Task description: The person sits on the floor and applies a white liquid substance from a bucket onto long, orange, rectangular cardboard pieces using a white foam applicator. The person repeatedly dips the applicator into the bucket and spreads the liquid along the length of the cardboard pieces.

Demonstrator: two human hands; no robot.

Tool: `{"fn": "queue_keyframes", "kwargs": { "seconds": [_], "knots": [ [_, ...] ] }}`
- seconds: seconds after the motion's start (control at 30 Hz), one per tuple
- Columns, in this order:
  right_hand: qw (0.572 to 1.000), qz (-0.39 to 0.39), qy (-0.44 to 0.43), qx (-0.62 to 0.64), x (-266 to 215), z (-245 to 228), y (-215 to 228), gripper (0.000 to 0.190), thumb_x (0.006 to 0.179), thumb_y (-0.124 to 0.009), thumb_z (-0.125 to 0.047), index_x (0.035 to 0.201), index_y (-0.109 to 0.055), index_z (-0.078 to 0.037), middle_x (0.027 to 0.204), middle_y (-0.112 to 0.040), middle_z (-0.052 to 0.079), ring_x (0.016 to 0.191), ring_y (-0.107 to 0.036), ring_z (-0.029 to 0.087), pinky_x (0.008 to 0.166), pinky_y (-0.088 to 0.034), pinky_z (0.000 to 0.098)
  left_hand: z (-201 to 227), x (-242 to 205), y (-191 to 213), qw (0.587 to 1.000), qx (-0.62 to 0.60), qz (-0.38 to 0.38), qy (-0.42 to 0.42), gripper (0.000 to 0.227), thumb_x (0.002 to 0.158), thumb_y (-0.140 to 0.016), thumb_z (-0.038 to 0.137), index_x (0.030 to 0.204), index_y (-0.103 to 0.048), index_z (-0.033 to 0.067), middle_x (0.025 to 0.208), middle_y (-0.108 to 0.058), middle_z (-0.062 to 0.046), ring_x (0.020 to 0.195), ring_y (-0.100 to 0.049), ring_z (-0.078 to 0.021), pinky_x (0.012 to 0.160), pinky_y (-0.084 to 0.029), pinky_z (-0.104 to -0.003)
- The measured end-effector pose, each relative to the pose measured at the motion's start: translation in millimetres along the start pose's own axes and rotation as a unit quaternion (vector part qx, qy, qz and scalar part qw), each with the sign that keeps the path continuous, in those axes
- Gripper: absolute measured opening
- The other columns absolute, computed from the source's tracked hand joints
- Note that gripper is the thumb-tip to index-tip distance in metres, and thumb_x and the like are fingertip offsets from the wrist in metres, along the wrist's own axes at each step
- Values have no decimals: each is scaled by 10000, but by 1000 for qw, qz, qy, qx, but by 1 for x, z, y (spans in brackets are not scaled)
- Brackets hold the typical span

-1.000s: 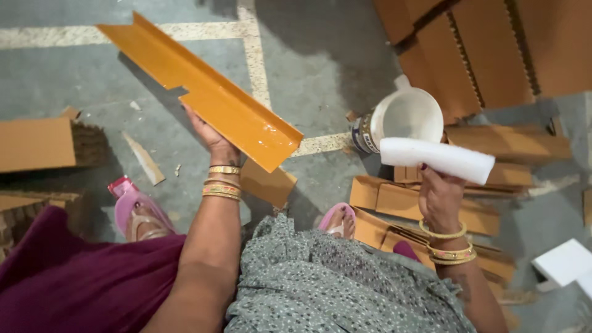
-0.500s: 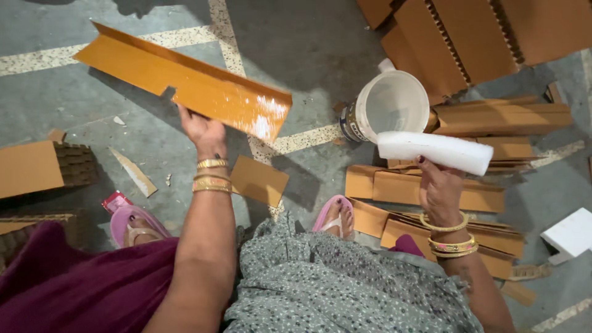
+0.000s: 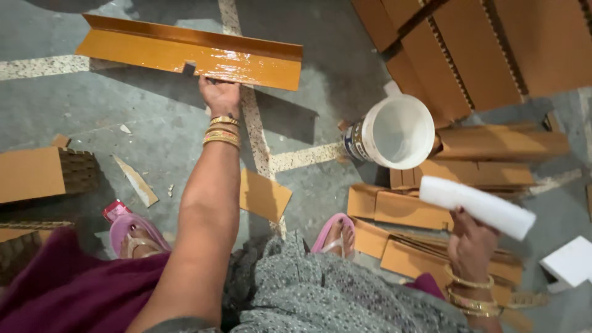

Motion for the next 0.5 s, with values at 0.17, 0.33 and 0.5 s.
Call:
{"fn": "queue_keyframes", "kwargs": {
  "seconds": [0.17,0.33,0.5],
  "knots": [
    [750,149,-291,575,-40,87,-30,383,1013,-621,152,1349,-542,-14,1261,-649,128,1107,-637,205,1036,-547,370,-11,23,4,997,53,63,-12,498,976,-534,441,1376,-503,146,1459,-481,-109,1366,-439,-352,1156,-271,-681],
    [771,174,-319,524,-52,98,-12,337,1032,-641,135,1330,-539,14,1239,-645,137,1084,-647,214,1017,-543,373,-21,39,-26,998,62,-4,-8,457,971,-540,377,1340,-507,109,1434,-515,-105,1357,-462,-333,1170,-304,-650],
    [957,111,-179,199,-26,50,31,336,985,-674,163,1262,-579,-1,1257,-624,170,1145,-605,272,1003,-532,440,-25,1,-19,986,161,43,-17,361,997,-539,330,1262,-579,89,1325,-561,-133,1208,-556,-293,1055,-458,-514]
  ]
}}
Point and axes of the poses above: each hand's wrist, its own x-axis towards the middle knuckle, its own y-axis out of the back of the hand, z = x × y, the point moved 7 cm from there along x, towards the middle knuckle
